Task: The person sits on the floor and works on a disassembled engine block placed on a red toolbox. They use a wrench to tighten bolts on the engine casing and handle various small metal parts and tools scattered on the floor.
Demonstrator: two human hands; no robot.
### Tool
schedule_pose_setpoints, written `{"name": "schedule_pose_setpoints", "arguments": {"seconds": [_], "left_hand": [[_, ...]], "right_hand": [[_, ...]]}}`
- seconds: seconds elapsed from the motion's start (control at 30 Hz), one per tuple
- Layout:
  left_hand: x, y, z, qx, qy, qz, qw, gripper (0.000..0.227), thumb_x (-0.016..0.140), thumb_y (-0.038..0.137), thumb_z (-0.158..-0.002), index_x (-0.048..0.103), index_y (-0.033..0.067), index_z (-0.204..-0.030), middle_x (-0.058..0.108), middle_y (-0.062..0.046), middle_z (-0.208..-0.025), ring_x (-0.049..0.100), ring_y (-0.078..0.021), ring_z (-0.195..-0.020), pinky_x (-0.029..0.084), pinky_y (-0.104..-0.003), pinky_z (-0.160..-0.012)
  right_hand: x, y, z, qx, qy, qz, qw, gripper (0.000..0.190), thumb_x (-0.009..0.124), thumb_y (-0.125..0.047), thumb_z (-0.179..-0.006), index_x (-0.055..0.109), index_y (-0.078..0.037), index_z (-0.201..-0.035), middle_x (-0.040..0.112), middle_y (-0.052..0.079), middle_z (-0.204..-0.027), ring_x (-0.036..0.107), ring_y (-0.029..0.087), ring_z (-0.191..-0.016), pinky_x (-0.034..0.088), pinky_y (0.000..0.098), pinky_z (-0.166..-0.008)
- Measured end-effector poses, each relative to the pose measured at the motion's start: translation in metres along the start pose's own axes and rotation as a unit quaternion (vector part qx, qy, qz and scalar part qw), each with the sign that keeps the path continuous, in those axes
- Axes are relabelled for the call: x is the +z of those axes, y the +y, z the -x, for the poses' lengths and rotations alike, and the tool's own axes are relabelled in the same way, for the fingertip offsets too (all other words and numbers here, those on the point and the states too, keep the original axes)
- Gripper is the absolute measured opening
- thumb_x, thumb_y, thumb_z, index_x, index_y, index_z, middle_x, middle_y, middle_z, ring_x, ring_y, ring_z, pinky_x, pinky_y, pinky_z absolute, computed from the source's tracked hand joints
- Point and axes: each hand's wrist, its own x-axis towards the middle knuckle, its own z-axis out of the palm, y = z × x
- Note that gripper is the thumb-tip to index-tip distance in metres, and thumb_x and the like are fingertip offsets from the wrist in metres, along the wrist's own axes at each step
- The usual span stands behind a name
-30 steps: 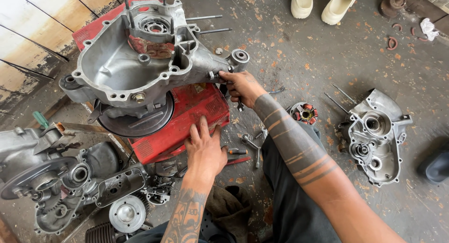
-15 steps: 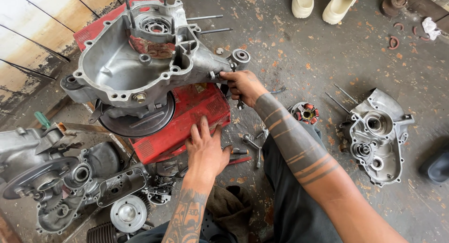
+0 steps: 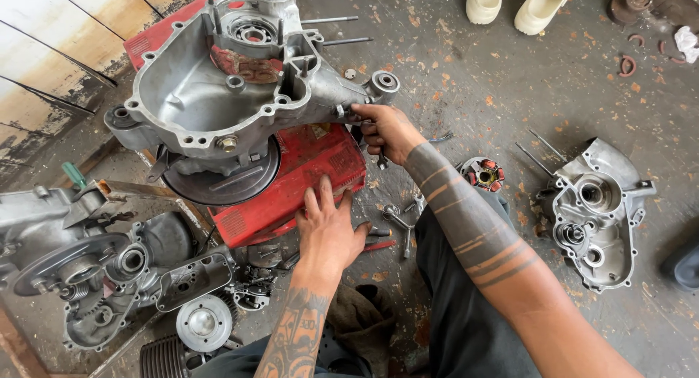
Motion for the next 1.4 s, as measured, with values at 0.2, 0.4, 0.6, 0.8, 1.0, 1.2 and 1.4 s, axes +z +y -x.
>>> {"name": "schedule_pose_setpoints", "arguments": {"seconds": [0.2, 0.4, 0.6, 0.8, 1.0, 1.2, 1.4], "left_hand": [[-0.001, 0.002, -0.001, -0.004, -0.013, 0.001, 1.000, 0.073, 0.065, 0.057, -0.086, 0.050, 0.0191, -0.147, 0.019, -0.019, -0.160, 0.022, -0.0433, -0.143, 0.038, -0.061, -0.101], [0.000, 0.000, 0.000, -0.004, -0.015, -0.011, 1.000, 0.072, 0.064, 0.056, -0.087, 0.049, 0.0203, -0.147, 0.018, -0.018, -0.160, 0.022, -0.0422, -0.143, 0.038, -0.060, -0.100], [0.000, 0.002, 0.001, -0.003, 0.001, -0.019, 1.000, 0.071, 0.065, 0.055, -0.086, 0.051, 0.0199, -0.145, 0.022, -0.019, -0.159, 0.025, -0.0425, -0.142, 0.040, -0.059, -0.098], [0.001, 0.000, 0.000, 0.000, 0.004, -0.013, 1.000, 0.070, 0.067, 0.054, -0.085, 0.052, 0.0194, -0.145, 0.022, -0.019, -0.159, 0.025, -0.0428, -0.142, 0.040, -0.060, -0.099], [0.004, 0.001, -0.002, -0.001, 0.003, -0.028, 1.000, 0.073, 0.067, 0.054, -0.085, 0.049, 0.0204, -0.147, 0.019, -0.018, -0.159, 0.023, -0.0427, -0.142, 0.039, -0.060, -0.099], [0.002, 0.003, 0.000, -0.002, 0.009, -0.026, 1.000, 0.072, 0.068, 0.054, -0.084, 0.051, 0.0200, -0.145, 0.020, -0.018, -0.159, 0.024, -0.0427, -0.142, 0.039, -0.059, -0.099], [0.000, 0.003, 0.001, -0.004, -0.002, -0.021, 1.000, 0.071, 0.069, 0.052, -0.084, 0.051, 0.0197, -0.145, 0.020, -0.019, -0.160, 0.024, -0.0434, -0.142, 0.039, -0.060, -0.100]], "right_hand": [[-0.006, 0.006, -0.013, -0.012, 0.000, -0.013, 1.000, 0.022, 0.072, -0.023, -0.093, 0.067, -0.002, -0.094, 0.029, -0.009, -0.060, 0.031, 0.002, -0.040, 0.031, 0.0235, -0.043], [0.007, -0.006, 0.015, 0.019, -0.017, 0.013, 1.000, 0.036, 0.065, -0.042, -0.094, 0.066, -0.006, -0.093, 0.028, -0.009, -0.063, 0.028, -0.001, -0.040, 0.028, 0.0208, -0.042], [-0.005, 0.006, -0.011, -0.005, -0.003, -0.005, 1.000, 0.021, 0.070, -0.024, -0.093, 0.065, -0.004, -0.094, 0.031, -0.008, -0.063, 0.032, 0.000, -0.040, 0.031, 0.0229, -0.043], [0.006, -0.004, 0.007, 0.012, 0.005, -0.014, 1.000, 0.026, 0.071, -0.032, -0.090, 0.063, -0.007, -0.093, 0.032, -0.007, -0.063, 0.029, 0.001, -0.040, 0.029, 0.0234, -0.043], [-0.002, 0.006, -0.009, -0.021, 0.009, -0.018, 1.000, 0.025, 0.074, -0.026, -0.093, 0.065, -0.002, -0.092, 0.036, -0.005, -0.065, 0.033, 0.001, -0.042, 0.032, 0.0230, -0.045], [-0.002, 0.003, -0.001, -0.003, 0.006, -0.059, 0.998, 0.019, 0.074, -0.019, -0.091, 0.062, -0.006, -0.094, 0.038, -0.005, -0.067, 0.033, 0.002, -0.045, 0.032, 0.0235, -0.047], [-0.010, 0.007, -0.009, 0.015, 0.008, -0.037, 0.999, 0.020, 0.074, -0.024, -0.091, 0.062, -0.007, -0.093, 0.033, -0.007, -0.068, 0.029, 0.000, -0.045, 0.029, 0.0211, -0.048]]}}
